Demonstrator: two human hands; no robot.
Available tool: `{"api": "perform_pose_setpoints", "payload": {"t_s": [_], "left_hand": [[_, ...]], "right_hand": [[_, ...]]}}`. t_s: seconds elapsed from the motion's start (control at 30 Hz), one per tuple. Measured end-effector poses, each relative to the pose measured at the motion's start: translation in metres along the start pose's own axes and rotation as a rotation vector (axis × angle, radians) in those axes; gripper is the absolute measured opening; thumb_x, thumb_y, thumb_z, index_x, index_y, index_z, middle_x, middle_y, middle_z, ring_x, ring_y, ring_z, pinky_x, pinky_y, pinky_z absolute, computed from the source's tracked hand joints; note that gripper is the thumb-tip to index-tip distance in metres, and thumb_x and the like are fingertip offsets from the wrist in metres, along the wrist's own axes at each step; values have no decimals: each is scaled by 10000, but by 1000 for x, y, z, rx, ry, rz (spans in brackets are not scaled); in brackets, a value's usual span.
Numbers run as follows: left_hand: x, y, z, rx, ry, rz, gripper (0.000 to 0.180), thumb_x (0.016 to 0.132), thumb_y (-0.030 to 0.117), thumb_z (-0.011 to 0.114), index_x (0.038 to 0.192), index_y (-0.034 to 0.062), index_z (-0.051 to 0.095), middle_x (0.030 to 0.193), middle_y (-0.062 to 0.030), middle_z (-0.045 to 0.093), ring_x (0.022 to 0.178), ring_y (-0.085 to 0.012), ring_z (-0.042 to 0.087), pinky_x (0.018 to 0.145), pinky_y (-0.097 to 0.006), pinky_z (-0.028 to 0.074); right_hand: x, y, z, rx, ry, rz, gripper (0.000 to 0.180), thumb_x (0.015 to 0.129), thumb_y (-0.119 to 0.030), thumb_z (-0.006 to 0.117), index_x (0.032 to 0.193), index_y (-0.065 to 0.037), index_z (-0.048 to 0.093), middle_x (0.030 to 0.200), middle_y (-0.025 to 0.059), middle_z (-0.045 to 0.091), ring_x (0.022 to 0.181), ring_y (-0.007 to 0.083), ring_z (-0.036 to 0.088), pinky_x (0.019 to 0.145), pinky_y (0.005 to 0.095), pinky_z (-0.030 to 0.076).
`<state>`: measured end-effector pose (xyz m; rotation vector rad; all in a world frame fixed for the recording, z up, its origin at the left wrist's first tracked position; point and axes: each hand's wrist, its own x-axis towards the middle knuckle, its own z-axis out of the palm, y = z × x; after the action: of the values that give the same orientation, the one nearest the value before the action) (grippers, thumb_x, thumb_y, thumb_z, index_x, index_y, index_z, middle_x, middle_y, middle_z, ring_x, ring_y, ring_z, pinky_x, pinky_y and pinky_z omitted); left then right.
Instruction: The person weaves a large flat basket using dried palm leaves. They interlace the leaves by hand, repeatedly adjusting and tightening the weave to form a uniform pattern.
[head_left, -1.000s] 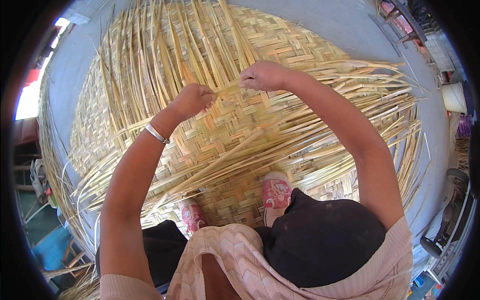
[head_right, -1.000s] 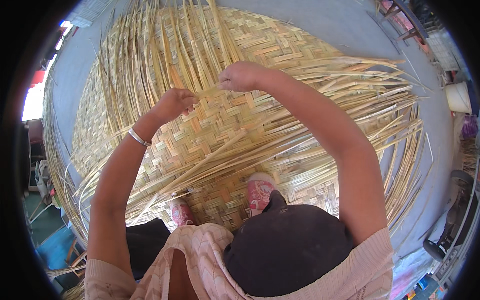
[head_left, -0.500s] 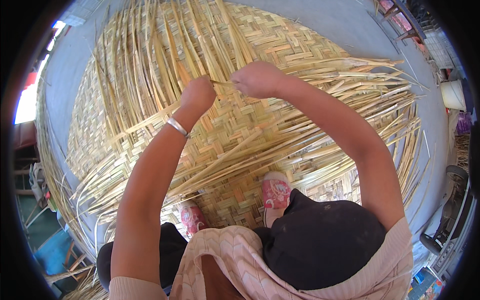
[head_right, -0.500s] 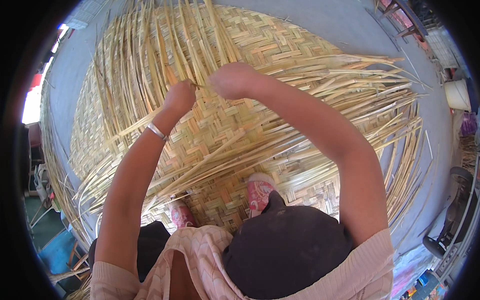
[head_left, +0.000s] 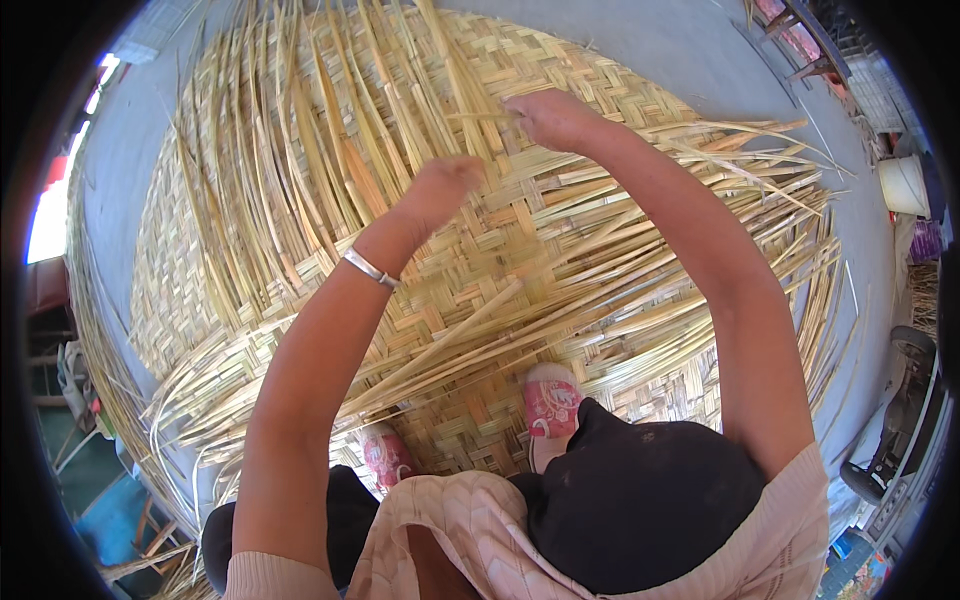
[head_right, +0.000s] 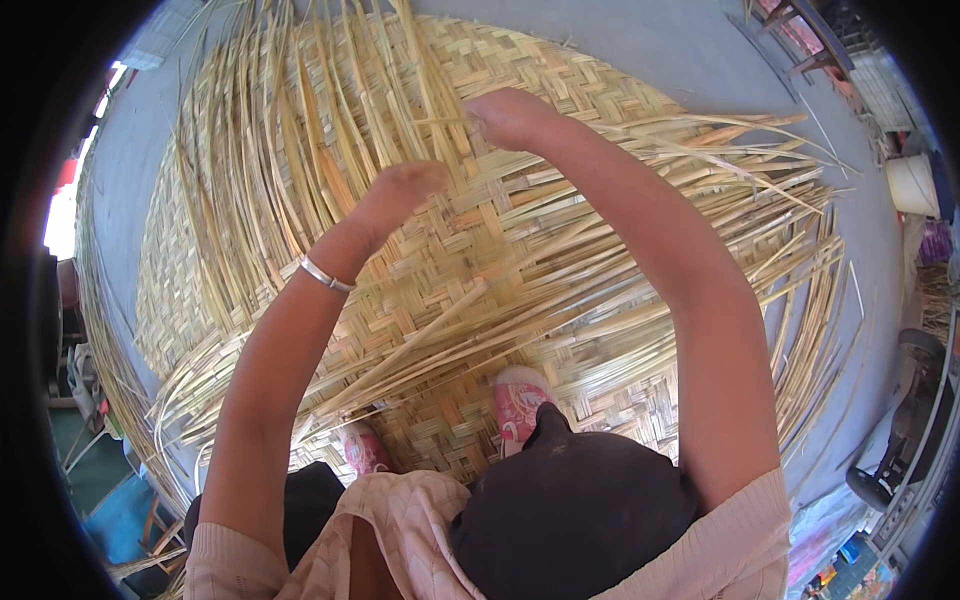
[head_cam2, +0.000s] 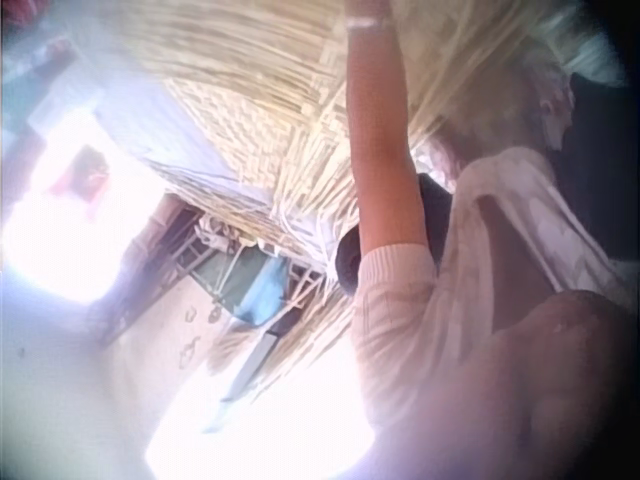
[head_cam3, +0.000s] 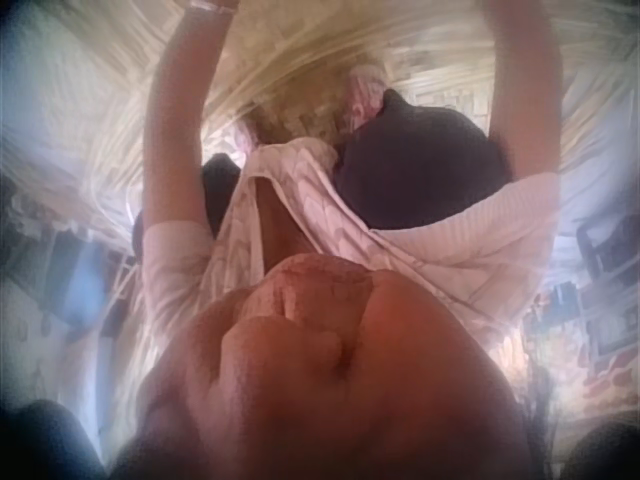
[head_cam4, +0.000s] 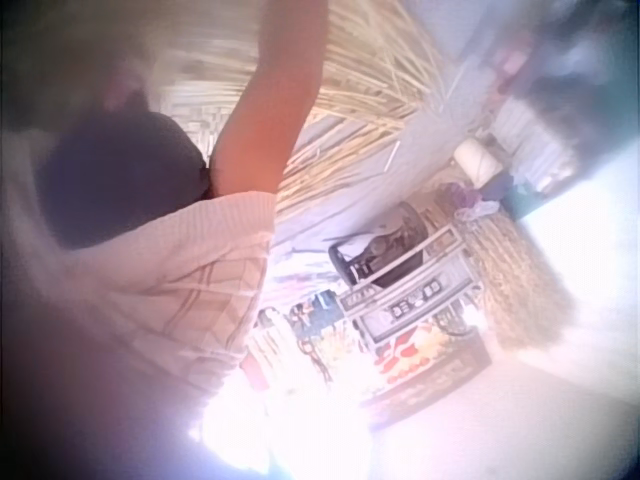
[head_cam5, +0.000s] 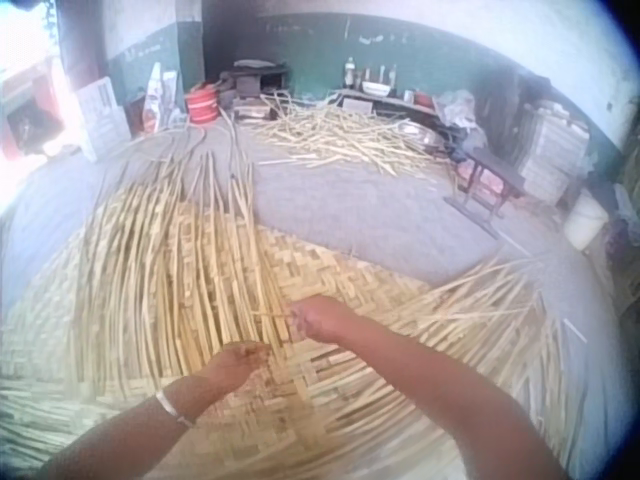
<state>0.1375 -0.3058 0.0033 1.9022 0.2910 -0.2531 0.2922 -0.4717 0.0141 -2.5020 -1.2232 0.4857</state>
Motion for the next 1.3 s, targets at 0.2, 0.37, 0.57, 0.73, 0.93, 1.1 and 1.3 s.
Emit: {"api": "perform_pose_setpoints", "payload": {"t_s": [0.2, 0.37, 0.57, 0.73, 0.93, 1.1, 1.3], "left_hand": [[62, -60, -52, -118, 171, -338, 325, 840, 204, 638, 1122, 44, 632, 974, -56, 658, 932, -190, 627, 785, -336, 493], [111, -48, -60, 1464, -235, 87, 142, 806, 91, 620, 912, 59, 710, 949, -130, 686, 859, -292, 666, 708, -351, 546], [125, -28, -54, 128, 271, -523, 126, 789, 93, 679, 797, -27, 643, 745, -89, 630, 655, -216, 640, 492, -299, 516], [121, -38, -70, -136, 108, -469, 201, 802, 134, 705, 731, -20, 595, 700, -75, 597, 602, -175, 587, 448, -271, 445], [101, -45, -77, -491, 61, -314, 224, 831, 166, 712, 831, 6, 556, 792, -71, 603, 657, -177, 615, 603, -281, 533], [82, -43, -77, -409, 185, -397, 227, 914, 229, 615, 992, 18, 592, 903, -69, 630, 790, -137, 618, 722, -284, 538], [87, -28, -94, -1039, 122, -158, 480, 1013, 394, 338, 1076, -33, 549, 1062, -152, 627, 953, -246, 627, 855, -342, 535]], "right_hand": [[15, 14, 8, 66, -28, 63, 181, 824, -137, 508, 932, -55, 629, 888, 182, 645, 867, 366, 607, 755, 449, 473], [29, 9, 14, 240, -59, 206, 199, 822, -121, 486, 930, -48, 635, 867, 180, 651, 830, 370, 612, 742, 448, 477], [40, 11, 17, 300, -38, 270, 202, 816, -109, 489, 922, -41, 647, 857, 197, 653, 821, 362, 623, 745, 435, 488], [58, 16, 27, 225, 0, 233, 194, 820, -106, 504, 937, -40, 644, 827, 190, 657, 754, 321, 648, 710, 400, 511], [66, 24, 33, 636, -44, 480, 176, 845, -127, 529, 958, -43, 635, 793, 122, 654, 658, 229, 645, 602, 341, 541], [66, 25, 35, 704, -26, 537, 162, 875, -132, 551, 1000, -57, 623, 806, 104, 645, 675, 207, 637, 617, 342, 560], [65, 29, 26, 1014, -58, 687, 132, 899, -117, 556, 1019, -62, 563, 901, 119, 626, 759, 209, 623, 663, 354, 558]]}}
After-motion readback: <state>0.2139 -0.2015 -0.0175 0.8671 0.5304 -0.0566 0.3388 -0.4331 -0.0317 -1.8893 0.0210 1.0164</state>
